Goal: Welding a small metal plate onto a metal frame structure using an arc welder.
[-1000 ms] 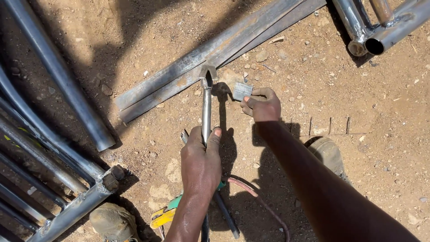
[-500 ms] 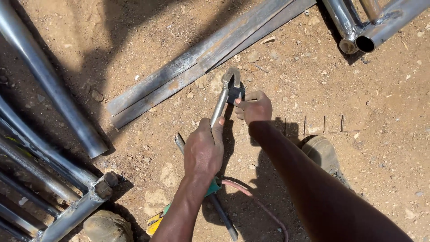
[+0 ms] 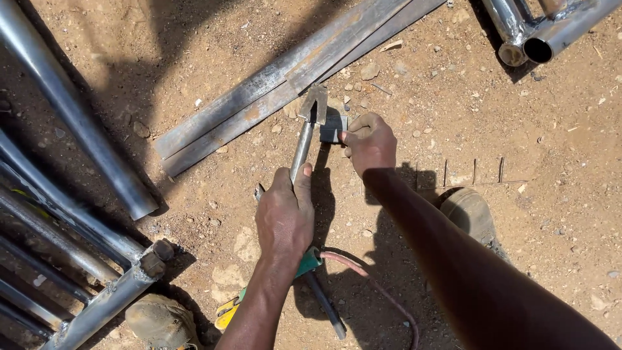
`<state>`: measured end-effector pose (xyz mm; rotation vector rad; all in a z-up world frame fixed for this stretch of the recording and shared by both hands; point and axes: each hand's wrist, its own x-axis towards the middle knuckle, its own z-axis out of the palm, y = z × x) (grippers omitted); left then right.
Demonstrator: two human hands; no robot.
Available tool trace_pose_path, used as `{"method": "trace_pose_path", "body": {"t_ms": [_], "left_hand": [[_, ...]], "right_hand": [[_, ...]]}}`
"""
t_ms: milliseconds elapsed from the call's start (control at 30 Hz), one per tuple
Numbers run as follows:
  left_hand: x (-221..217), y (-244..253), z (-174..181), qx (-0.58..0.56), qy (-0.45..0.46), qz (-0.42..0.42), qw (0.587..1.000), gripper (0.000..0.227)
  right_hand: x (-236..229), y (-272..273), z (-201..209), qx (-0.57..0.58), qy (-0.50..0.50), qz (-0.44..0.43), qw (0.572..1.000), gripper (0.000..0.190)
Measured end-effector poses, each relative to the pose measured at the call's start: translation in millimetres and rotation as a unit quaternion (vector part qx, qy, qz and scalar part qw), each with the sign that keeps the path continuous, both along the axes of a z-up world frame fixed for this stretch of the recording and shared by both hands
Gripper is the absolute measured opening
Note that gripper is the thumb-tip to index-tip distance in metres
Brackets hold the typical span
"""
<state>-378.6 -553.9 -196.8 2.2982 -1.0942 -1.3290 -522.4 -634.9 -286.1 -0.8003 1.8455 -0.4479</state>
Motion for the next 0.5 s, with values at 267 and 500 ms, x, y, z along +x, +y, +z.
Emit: {"method": "trace_pose_path", "body": {"t_ms": [267, 500], "left_hand": [[-19, 20, -12, -0.086, 0.051, 0.081, 0.992, 0.051], [-37, 8, -22, 0.045, 0.019, 0.065, 0.997, 0.053]], "right_hand": [[-1, -4, -48, -0.018, 0.068, 0.036, 0.997, 0.015], [1, -1, -51, 0.017, 0.164, 0.067, 0.984, 0.022]]}}
